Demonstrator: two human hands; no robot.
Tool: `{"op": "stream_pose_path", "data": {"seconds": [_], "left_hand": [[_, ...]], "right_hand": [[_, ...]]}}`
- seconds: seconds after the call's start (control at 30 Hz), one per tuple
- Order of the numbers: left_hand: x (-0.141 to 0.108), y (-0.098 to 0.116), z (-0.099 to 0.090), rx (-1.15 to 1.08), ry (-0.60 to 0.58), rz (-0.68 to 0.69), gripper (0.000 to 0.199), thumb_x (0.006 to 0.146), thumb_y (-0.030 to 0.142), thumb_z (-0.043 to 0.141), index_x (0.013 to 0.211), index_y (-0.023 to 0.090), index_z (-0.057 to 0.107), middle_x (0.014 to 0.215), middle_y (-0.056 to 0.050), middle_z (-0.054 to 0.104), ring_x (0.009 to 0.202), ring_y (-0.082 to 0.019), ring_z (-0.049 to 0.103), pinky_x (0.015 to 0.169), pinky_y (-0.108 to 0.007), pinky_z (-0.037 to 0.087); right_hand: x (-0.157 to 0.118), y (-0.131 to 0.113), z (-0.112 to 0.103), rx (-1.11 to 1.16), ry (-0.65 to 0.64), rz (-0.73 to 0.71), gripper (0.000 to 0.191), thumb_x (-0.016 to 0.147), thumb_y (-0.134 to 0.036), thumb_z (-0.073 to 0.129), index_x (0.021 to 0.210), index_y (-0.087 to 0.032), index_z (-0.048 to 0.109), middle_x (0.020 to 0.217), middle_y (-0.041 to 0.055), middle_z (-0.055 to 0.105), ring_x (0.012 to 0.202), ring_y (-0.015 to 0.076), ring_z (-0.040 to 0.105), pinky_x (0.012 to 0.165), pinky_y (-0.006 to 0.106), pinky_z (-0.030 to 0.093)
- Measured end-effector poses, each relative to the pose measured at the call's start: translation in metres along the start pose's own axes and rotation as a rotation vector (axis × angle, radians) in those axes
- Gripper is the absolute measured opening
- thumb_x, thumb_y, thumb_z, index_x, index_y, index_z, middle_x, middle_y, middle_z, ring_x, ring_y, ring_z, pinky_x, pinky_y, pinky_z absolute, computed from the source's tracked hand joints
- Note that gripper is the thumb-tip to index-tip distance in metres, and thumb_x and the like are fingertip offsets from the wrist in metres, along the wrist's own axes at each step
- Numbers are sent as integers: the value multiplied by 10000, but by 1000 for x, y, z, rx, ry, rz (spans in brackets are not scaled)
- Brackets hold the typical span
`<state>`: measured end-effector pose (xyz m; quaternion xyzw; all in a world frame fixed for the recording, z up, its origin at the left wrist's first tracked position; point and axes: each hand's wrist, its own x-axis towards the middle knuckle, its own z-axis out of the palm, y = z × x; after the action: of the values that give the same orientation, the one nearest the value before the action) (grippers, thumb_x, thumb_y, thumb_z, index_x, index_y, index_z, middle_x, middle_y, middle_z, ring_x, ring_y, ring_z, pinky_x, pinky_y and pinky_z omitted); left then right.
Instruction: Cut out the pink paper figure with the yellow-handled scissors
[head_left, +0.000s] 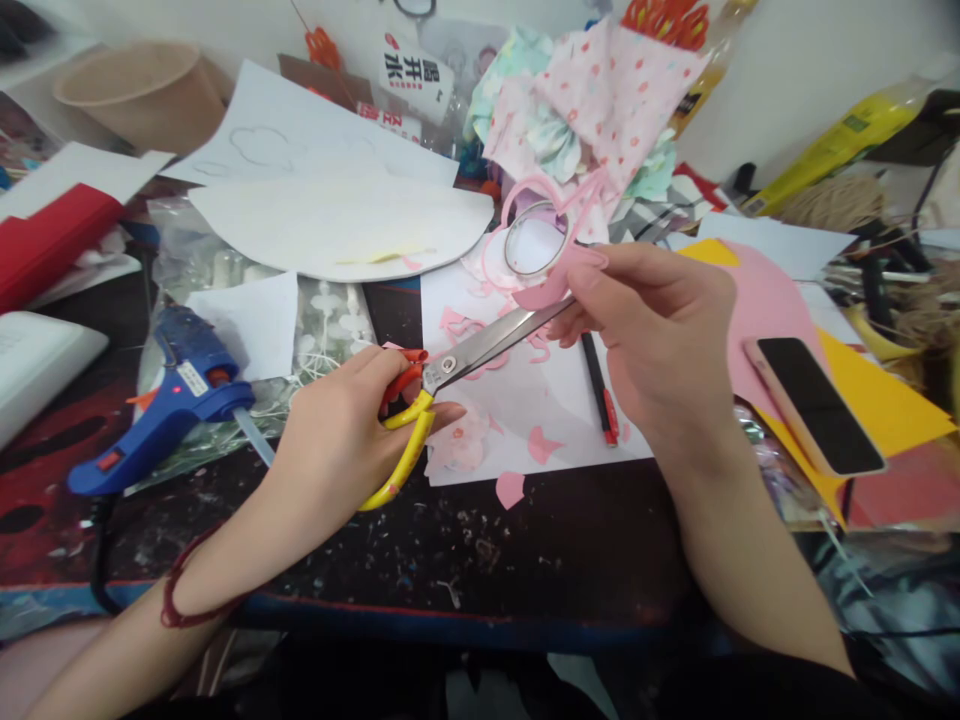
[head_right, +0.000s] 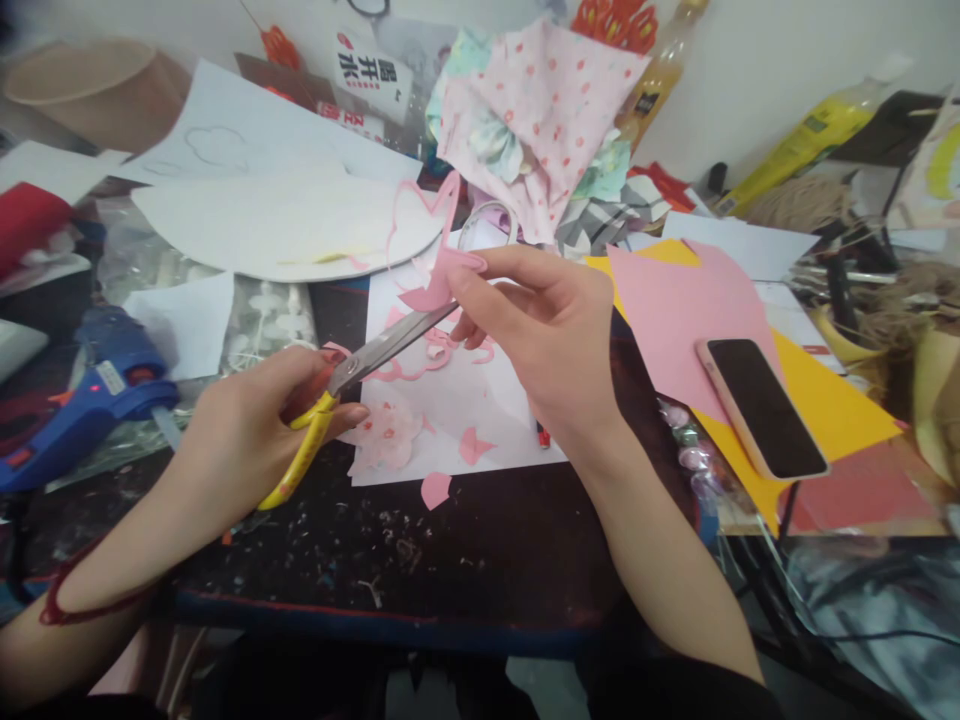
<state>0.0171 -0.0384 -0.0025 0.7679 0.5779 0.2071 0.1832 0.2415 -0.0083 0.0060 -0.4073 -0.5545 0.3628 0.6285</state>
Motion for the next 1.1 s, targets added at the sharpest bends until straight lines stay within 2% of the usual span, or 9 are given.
{"op": "stream_pose_path", "data": {"seconds": [0.23, 0.4, 0.53, 0.9, 1.1], "left_hand": [[0, 0, 1, 19, 13, 3, 465, 794, 480, 677, 643, 222, 320, 573, 66, 369, 501, -94, 305, 498, -250, 254], [-1, -2, 3, 10, -23, -27, 392, 799, 532, 642, 710, 214, 431, 531, 85, 366, 467, -84, 311, 481, -224, 269], [0, -2, 4, 19, -11, -22, 404, 790, 529, 650, 707, 215, 408, 524, 87, 372, 453, -77, 307, 470, -214, 270], [-1, -5, 5, -9, 2, 26, 381, 810, 484, 652, 726, 213, 398, 548, 90, 390, 461, -68, 299, 461, -198, 269], [-1, -4, 6, -37, 11, 23, 390, 801, 483, 644, 701, 217, 377, 537, 94, 351, 457, -66, 271, 453, -200, 253]], "right_hand": [[-2, -4, -2, -61, -11, 31, 84, 842, -210, 726, 846, -281, 770, 769, -25, 730, 573, 132, 675, 538, 313, 568], [0, 1, -1, -37, 0, -23, 58, 814, -211, 751, 831, -259, 778, 720, -47, 738, 523, 119, 671, 467, 273, 539], [0, 1, -1, -5, -4, -37, 57, 799, -184, 768, 840, -217, 790, 703, -24, 740, 510, 128, 678, 454, 275, 521], [-1, 0, 0, -69, 10, -48, 99, 801, -181, 763, 826, -275, 784, 691, -45, 716, 514, 110, 651, 441, 276, 520], [-1, -2, 0, -21, -8, -44, 80, 801, -151, 755, 839, -212, 790, 704, -13, 733, 514, 116, 663, 456, 280, 524]]}}
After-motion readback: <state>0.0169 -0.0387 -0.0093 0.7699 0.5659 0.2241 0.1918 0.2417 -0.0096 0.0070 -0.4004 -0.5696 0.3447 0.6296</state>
